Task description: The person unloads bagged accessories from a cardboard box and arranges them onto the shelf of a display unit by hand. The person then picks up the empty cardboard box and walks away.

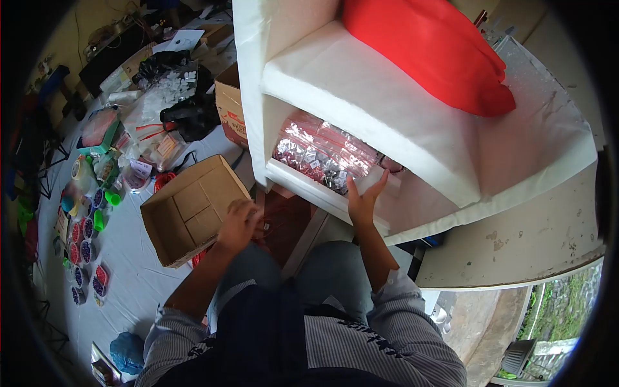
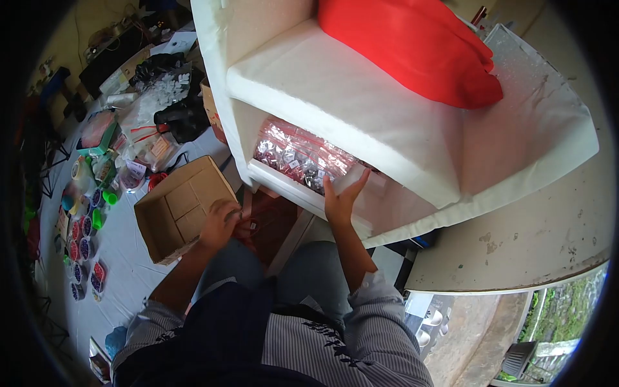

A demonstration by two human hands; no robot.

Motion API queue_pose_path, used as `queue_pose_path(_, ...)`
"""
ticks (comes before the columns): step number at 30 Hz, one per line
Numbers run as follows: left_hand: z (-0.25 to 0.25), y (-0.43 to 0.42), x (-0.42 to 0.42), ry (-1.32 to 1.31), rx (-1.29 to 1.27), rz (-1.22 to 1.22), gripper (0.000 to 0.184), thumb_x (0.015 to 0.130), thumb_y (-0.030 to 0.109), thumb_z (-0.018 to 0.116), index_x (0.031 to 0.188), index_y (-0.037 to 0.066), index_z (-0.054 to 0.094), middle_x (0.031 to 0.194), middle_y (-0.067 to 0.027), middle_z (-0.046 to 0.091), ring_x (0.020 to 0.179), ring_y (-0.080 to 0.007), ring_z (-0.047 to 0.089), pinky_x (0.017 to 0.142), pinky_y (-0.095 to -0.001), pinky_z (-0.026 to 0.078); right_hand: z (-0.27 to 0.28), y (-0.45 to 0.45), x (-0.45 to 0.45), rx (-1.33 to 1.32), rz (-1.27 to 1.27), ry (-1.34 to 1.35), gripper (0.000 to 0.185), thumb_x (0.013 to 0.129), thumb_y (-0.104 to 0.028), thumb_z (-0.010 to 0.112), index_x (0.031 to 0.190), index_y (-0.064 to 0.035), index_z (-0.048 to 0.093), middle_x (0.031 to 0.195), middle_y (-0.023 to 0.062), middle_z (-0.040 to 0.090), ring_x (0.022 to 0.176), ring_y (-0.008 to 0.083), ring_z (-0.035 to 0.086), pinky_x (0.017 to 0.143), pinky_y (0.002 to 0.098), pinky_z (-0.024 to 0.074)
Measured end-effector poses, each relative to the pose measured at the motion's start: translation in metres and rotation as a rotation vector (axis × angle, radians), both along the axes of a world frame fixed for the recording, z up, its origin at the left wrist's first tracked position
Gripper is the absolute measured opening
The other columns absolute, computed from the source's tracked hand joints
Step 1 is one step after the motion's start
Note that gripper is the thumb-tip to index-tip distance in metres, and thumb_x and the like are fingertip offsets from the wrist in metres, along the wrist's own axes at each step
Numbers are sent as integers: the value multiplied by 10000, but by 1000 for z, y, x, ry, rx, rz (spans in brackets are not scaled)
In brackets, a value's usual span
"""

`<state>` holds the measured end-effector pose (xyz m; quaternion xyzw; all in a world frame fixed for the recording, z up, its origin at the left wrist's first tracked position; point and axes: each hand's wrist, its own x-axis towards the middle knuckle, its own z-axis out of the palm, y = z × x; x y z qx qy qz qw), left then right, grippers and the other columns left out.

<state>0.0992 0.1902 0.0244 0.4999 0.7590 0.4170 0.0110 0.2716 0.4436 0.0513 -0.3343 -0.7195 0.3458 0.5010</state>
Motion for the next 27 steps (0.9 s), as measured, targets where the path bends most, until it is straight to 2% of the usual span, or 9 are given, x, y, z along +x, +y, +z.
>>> queue_pose_path(4,-31,-65,-6,-239,43,159,119,829,55,556,943,25,572,967,-160,580,943,-325,553,849,-384,430,-2,7,-29,-236,162,192,1041,780,-193,707,1392,63,-95,1466,240,34,1363,303,101,1107,366,92)
queue_pose_path(7,-52,-111,1,-338,72,323,111,859,73,538,943,12,578,962,-155,591,942,-292,566,847,-363,429,-4,5,-38,-129,44,19,1027,794,-177,693,1394,56,-108,1470,236,24,1362,283,115,1106,353,100)
queue_pose_path(11,-78,-157,-5,-558,10,538,175,908,139,497,961,-4,584,967,-142,598,952,-243,563,851,-334,419,6,18,-32,38,-10,167,915,803,-175,668,1398,69,18,1452,250,89,1360,314,136,1107,373,109)
queue_pose_path(12,-73,-160,-3,-619,63,550,206,917,165,482,964,-9,582,965,-128,596,944,-211,555,855,-314,410,12,24,-27,182,-61,8,755,831,-167,629,1383,63,168,1439,240,177,1338,325,209,1096,404,144)
queue_pose_path(16,-77,-173,-10,-588,66,586,188,912,153,490,954,-3,587,931,-100,602,903,-178,556,820,-297,417,35,38,-21,400,0,-478,686,807,-211,637,1346,40,296,1357,260,331,1291,403,271,1073,508,156)
queue_pose_path(19,-86,-181,-9,-761,118,609,217,919,199,485,953,15,595,896,-77,610,859,-165,565,776,-291,427,43,34,-16,482,6,-466,667,815,-206,622,1349,31,298,1380,228,323,1304,386,265,1068,527,145)
queue_pose_path(23,-135,-196,-9,-1369,26,619,486,896,459,468,1079,23,579,1000,-84,621,927,-202,575,824,-339,435,46,-5,10,543,49,-422,658,817,-236,610,1345,21,314,1423,220,266,1335,418,196,1083,515,93)
queue_pose_path(25,-165,-204,-16,-1963,581,273,704,839,585,472,1226,-2,498,1193,-146,562,1100,-273,525,961,-404,377,29,-31,35,576,191,-542,667,806,-301,625,1345,-28,344,1442,208,240,1345,447,136,1074,560,95)
queue_pose_path(27,-145,-202,-22,-2081,578,171,787,816,625,466,1280,-9,436,1257,-165,511,1162,-293,476,1009,-419,326,11,-59,69,623,341,-683,670,793,-337,646,1349,-87,368,1456,187,220,1350,451,108,1064,594,108)
